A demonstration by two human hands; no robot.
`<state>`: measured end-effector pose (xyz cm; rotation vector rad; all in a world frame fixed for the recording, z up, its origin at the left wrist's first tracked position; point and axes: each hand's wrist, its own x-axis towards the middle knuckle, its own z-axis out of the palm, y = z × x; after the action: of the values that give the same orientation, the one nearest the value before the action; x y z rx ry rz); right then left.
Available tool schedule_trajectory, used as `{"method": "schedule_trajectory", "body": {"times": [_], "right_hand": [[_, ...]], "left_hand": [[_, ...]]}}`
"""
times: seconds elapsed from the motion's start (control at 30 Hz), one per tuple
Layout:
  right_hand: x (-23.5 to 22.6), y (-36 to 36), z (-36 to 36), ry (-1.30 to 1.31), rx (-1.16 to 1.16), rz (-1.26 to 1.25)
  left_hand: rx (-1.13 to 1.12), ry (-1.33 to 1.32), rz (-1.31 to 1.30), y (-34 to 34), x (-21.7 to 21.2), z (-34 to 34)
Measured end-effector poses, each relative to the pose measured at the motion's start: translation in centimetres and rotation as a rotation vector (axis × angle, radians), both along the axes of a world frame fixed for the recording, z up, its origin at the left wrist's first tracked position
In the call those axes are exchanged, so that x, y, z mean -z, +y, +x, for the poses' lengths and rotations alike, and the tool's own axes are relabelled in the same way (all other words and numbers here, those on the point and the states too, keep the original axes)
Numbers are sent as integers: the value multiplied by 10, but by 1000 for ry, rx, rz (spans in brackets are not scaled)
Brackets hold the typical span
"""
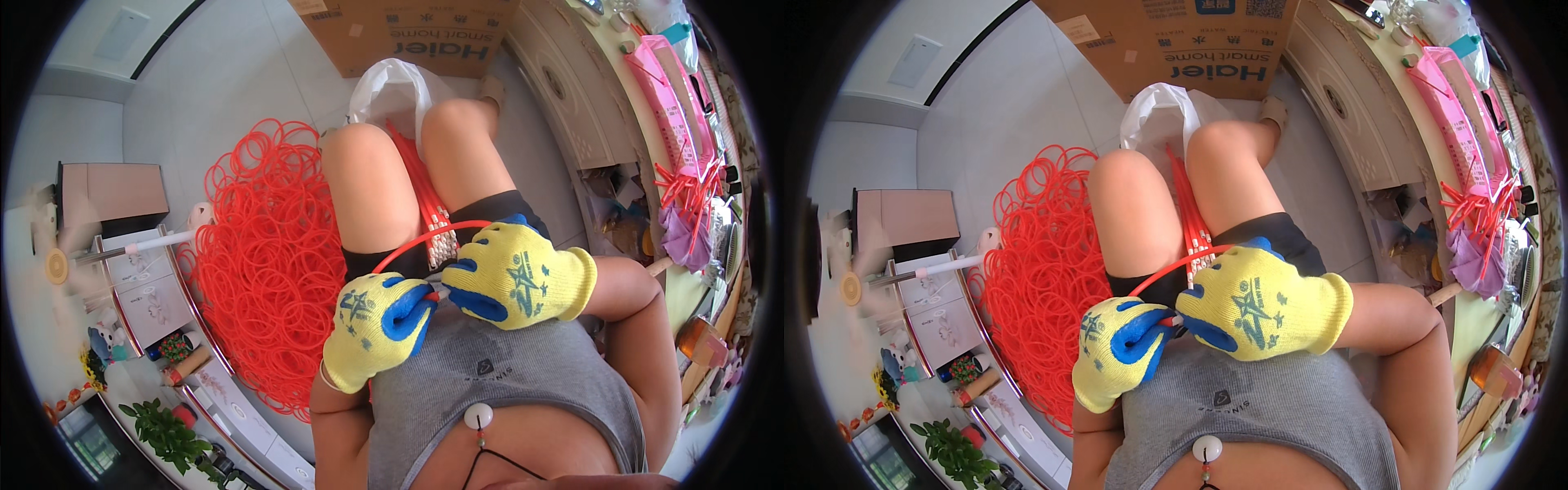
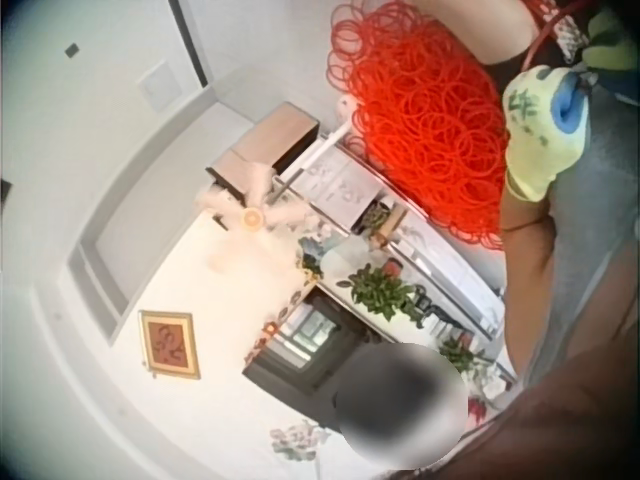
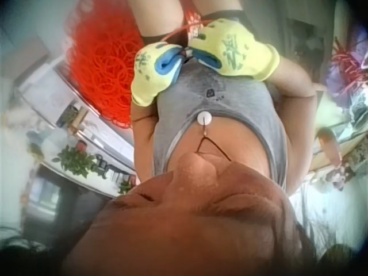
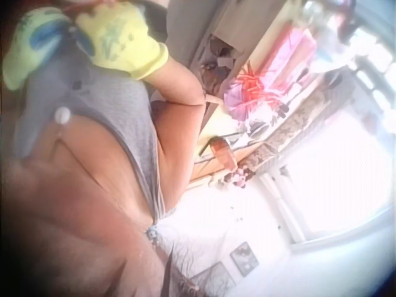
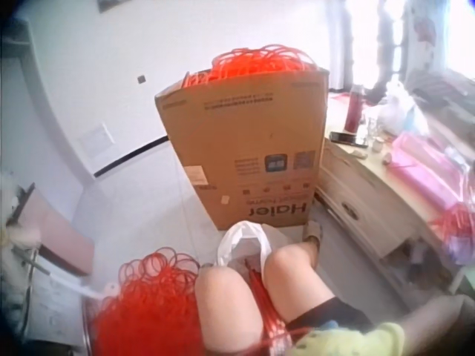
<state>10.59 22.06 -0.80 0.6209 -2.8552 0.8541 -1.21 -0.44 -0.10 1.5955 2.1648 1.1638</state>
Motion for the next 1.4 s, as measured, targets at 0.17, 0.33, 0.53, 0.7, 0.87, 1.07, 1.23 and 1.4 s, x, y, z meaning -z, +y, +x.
{"method": "schedule_trajectory", "body": {"times": [0.17,0.33,0.53,0.7,0.87,1.07,1.23,1.4], "right_hand": [[34,3,7,146,-85,83],[50,1,14,-88,-149,-15],[16,-1,-10,-53,-133,-28],[22,26,-26,96,-286,-255],[33,17,-22,81,-352,-312],[44,12,-17,80,-360,-279],[49,6,-12,37,-290,-324],[26,19,-35,-66,-259,-354]], "left_hand": [[45,17,-39,5,-3,-1],[37,30,-114,3,-6,5],[40,-63,-161,3,4,2],[-56,-129,-134,-11,-5,-10],[1,-60,-88,-12,-5,-5],[73,-3,-158,-11,3,-1],[91,-35,-224,-12,5,0],[-111,2,-174,-26,-10,2]]}}
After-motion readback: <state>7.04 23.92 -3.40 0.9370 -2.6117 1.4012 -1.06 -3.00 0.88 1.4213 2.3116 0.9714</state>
